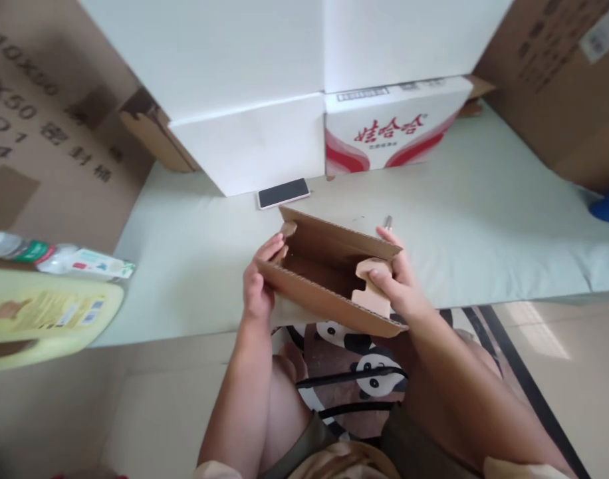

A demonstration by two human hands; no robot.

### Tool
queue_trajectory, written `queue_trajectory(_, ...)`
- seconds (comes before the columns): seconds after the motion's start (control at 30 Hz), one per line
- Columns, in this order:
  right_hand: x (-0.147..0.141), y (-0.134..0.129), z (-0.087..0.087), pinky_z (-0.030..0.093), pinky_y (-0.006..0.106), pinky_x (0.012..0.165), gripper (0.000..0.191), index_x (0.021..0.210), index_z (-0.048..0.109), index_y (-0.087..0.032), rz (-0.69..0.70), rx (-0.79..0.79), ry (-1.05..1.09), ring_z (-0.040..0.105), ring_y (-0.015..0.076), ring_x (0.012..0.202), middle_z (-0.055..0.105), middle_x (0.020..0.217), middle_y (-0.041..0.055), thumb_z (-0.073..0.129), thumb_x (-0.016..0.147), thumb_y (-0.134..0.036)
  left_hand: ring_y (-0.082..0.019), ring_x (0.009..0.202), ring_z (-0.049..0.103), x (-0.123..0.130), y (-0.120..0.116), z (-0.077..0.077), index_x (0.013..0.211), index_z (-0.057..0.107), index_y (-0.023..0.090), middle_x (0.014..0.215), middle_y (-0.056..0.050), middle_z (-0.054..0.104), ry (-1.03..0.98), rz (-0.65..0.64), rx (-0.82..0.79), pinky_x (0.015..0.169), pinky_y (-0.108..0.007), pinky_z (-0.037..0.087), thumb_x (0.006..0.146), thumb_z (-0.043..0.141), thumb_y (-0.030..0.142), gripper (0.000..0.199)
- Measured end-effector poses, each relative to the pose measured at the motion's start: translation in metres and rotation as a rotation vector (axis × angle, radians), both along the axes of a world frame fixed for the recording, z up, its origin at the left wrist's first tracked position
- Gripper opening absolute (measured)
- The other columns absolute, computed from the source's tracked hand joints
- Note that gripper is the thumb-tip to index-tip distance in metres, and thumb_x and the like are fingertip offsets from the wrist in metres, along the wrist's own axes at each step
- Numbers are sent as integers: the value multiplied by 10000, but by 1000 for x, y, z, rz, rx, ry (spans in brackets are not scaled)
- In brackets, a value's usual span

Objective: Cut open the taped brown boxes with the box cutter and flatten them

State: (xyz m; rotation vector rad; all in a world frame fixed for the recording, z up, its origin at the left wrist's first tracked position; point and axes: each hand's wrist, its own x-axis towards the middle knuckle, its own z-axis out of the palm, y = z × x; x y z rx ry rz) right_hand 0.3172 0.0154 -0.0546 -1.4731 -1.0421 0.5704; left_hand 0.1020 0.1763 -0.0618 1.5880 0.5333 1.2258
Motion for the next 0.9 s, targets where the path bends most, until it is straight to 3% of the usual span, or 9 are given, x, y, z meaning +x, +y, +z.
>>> queue_trajectory(0.07,6,-1,-4,591,366,672,471,1356,520,-410,-14,21,154,703,213,790,727,1004,14,626,899,-464,-318,1253,606,8,-7,-1,954,774,242,1156,-102,726,35,-1,73,1192,-532,370,906,421,715,592)
queue_trajectory(0.13,10,-1,-5,596,378,776,288,1182,621,-393,-31,84,201,708,214,895,729,1060,8,634,899,-443,-321,1252,606,13,-10,-4,869,761,237,1102,-96,730,63,60,60,1179,-526,389,910,498,657,497)
queue_trajectory(0.2,12,1,-6,566,433,922,170,1040,661,-349,-48,161,187,690,242,1041,728,1109,27,602,908,-437,-333,1243,609,18,-8,-8,903,739,221,1121,-106,717,96,145,23,1120,-512,450,883,572,628,440)
queue_trajectory(0.3,10,3,-11,536,498,955,296,966,661,-294,-63,249,188,670,290,1078,727,1090,77,476,918,-520,-311,1184,640,24,-2,-14,1187,664,278,1290,-95,649,48,204,-22,1041,-476,507,795,683,627,526)
queue_trajectory(0.4,9,3,-16,531,510,920,411,931,658,-278,-62,257,197,661,305,1060,710,1075,93,366,911,-567,-294,1218,629,26,5,-17,1344,575,376,1474,-61,534,16,141,-56,1043,-456,504,783,717,577,612)
queue_trajectory(0.5,11,0,-18,510,497,942,260,882,653,-282,-57,206,180,639,290,1076,686,1091,73,445,882,-439,-326,1351,533,23,8,-18,1311,639,337,1518,-59,506,78,142,-14,1132,-486,430,823,672,562,538)
queue_trajectory(0.6,12,-2,-17,493,476,958,160,828,639,-281,-44,203,178,623,272,1073,668,1100,55,486,840,-323,-337,1405,473,21,8,-17,1119,759,273,1430,-70,585,132,171,67,1184,-509,364,851,634,547,403)
queue_trajectory(0.7,9,-2,-18,491,469,969,184,890,631,-283,-61,225,173,621,271,1066,659,1083,61,469,867,-367,-332,1356,522,20,6,-14,991,798,252,1352,-76,634,153,181,83,1173,-514,376,868,600,541,372)
queue_trajectory(0.9,3,3,-27,492,480,1020,408,1192,536,-304,-144,192,131,628,279,1134,641,1175,83,406,929,-587,-297,1332,549,7,20,-10,980,788,213,1261,-86,691,73,306,-25,1171,-468,380,865,543,477,378)
